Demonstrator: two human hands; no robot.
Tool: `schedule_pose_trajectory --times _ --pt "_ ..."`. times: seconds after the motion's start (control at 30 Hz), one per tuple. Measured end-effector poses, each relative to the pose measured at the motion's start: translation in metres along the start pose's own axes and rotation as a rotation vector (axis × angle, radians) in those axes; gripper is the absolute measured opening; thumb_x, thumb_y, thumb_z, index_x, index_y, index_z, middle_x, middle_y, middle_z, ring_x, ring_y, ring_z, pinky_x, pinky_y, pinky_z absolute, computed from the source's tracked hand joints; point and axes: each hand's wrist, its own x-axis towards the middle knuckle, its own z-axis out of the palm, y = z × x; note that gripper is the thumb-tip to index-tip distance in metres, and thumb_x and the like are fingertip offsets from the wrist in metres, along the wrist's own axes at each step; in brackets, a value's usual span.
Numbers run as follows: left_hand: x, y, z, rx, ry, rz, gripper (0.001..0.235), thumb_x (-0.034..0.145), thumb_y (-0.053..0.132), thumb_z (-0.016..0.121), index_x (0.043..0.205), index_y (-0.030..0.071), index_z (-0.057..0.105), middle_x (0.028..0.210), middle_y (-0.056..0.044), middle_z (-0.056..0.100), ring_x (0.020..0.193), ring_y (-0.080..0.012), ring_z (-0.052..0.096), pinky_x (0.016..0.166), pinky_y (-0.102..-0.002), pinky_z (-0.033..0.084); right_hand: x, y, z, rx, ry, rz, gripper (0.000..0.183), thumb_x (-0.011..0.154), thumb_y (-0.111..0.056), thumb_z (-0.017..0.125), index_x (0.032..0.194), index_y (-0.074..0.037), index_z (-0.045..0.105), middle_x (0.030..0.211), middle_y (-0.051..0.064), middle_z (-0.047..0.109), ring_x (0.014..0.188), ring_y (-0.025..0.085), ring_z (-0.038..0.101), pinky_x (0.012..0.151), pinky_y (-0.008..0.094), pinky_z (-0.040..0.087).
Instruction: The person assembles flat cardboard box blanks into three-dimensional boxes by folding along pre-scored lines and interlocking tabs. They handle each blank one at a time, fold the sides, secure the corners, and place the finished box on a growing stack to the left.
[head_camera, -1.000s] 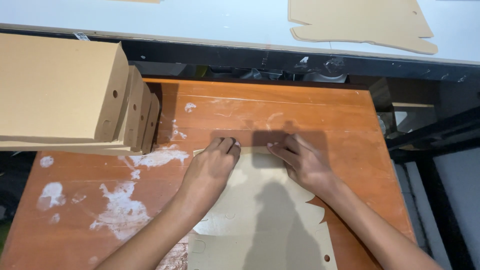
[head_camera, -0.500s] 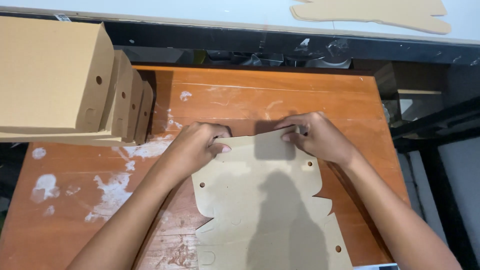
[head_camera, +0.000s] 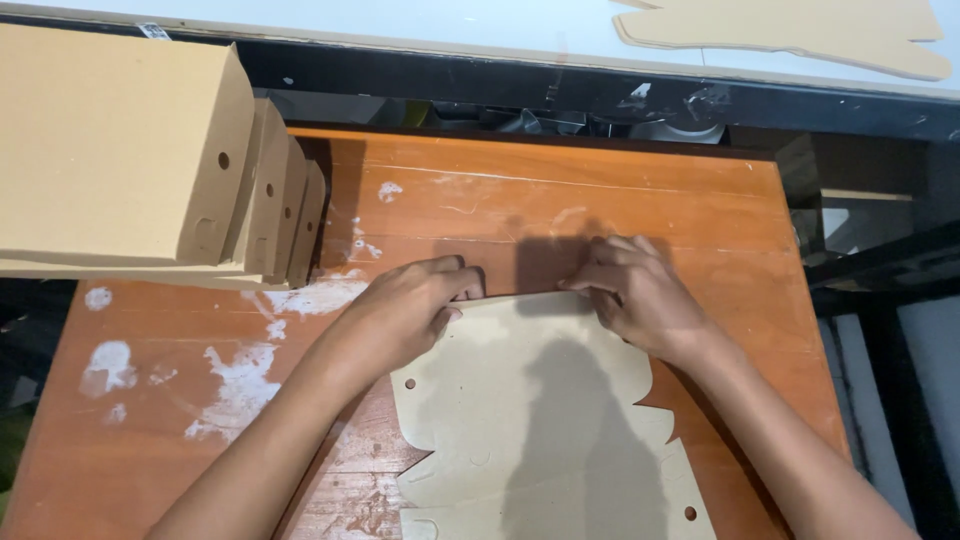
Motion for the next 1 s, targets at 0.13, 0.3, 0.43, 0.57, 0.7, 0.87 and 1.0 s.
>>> schedule_pose_trajectory --times 0.13,0.3,0.43,0.57,0.7,0.87,1.0 --pt "-0.005 0.010 0.026 0.226 0.094 0.139 0.030 0.079 -0.007 0.069 0.104 0.007 0.075 0.100 -0.013 0.073 0.097 -0.0366 0.069 0.076 -0.046 0.060 -0.027 0.008 0.022 -0.249 0.140 -0.184 0.023 0.100 -0.013 0.059 0.089 -0.016 0.079 0.079 0.000 0.064 0.084 0.021 0.062 0.077 0.032 0.046" --pt "-0.017 0.017 0.059 0.596 0.426 0.181 0.022 0.080 -0.002 0.074 0.098 0.011 0.075 0.094 -0.007 0.068 0.092 -0.0252 0.067 0.079 -0.035 0.055 -0.036 0.005 0.033 -0.351 0.307 -0.364 0.022 0.102 -0.014 0.061 0.092 -0.008 0.080 0.086 0.006 0.070 0.094 0.026 0.069 0.085 0.035 0.055" --pt "-0.021 0.010 0.080 0.626 0.469 0.158 0.020 0.085 0.007 0.075 0.105 0.010 0.073 0.101 -0.006 0.068 0.103 -0.0246 0.067 0.090 -0.035 0.054 -0.042 -0.021 0.023 -0.374 0.292 -0.337 0.023 0.103 -0.012 0.058 0.097 -0.004 0.078 0.090 0.009 0.071 0.097 0.028 0.070 0.090 0.037 0.057" --pt "-0.020 0.035 0.082 0.524 0.470 0.052 0.047 0.081 0.028 0.079 0.117 0.000 0.069 0.126 -0.021 0.065 0.125 -0.0355 0.060 0.106 -0.047 0.043 -0.048 -0.032 0.024 -0.432 0.215 -0.242 0.021 0.101 -0.010 0.056 0.100 -0.002 0.076 0.098 0.009 0.072 0.109 0.028 0.066 0.098 0.038 0.055" --pt "-0.012 0.048 0.103 0.370 0.295 0.057 0.086 0.097 0.054 0.057 0.153 -0.009 0.039 0.161 -0.031 0.036 0.153 -0.0392 0.031 0.125 -0.053 0.015 -0.055 -0.032 0.034 -0.541 0.150 -0.115 0.024 0.102 -0.008 0.051 0.105 -0.005 0.075 0.101 0.006 0.072 0.113 0.025 0.065 0.108 0.034 0.049" --pt "-0.011 0.051 0.095 0.201 0.164 -0.016 0.081 0.104 0.055 0.042 0.160 -0.002 0.029 0.167 -0.024 0.028 0.157 -0.0335 0.020 0.128 -0.050 0.006 -0.057 -0.032 0.040 -0.563 -0.027 0.068 0.035 0.097 -0.017 0.048 0.125 -0.010 0.068 0.124 0.006 0.068 0.131 0.021 0.057 0.122 0.035 0.030" --pt "-0.011 0.051 0.092 0.159 0.116 -0.052 0.076 0.105 0.049 0.041 0.162 0.001 0.026 0.169 -0.020 0.025 0.159 -0.0309 0.015 0.129 -0.048 0.002 -0.049 -0.065 0.047 -0.354 0.092 0.024 0.062 0.103 -0.046 0.050 0.140 0.003 0.057 0.146 0.025 0.056 0.141 0.038 0.049 0.125 0.048 0.025"
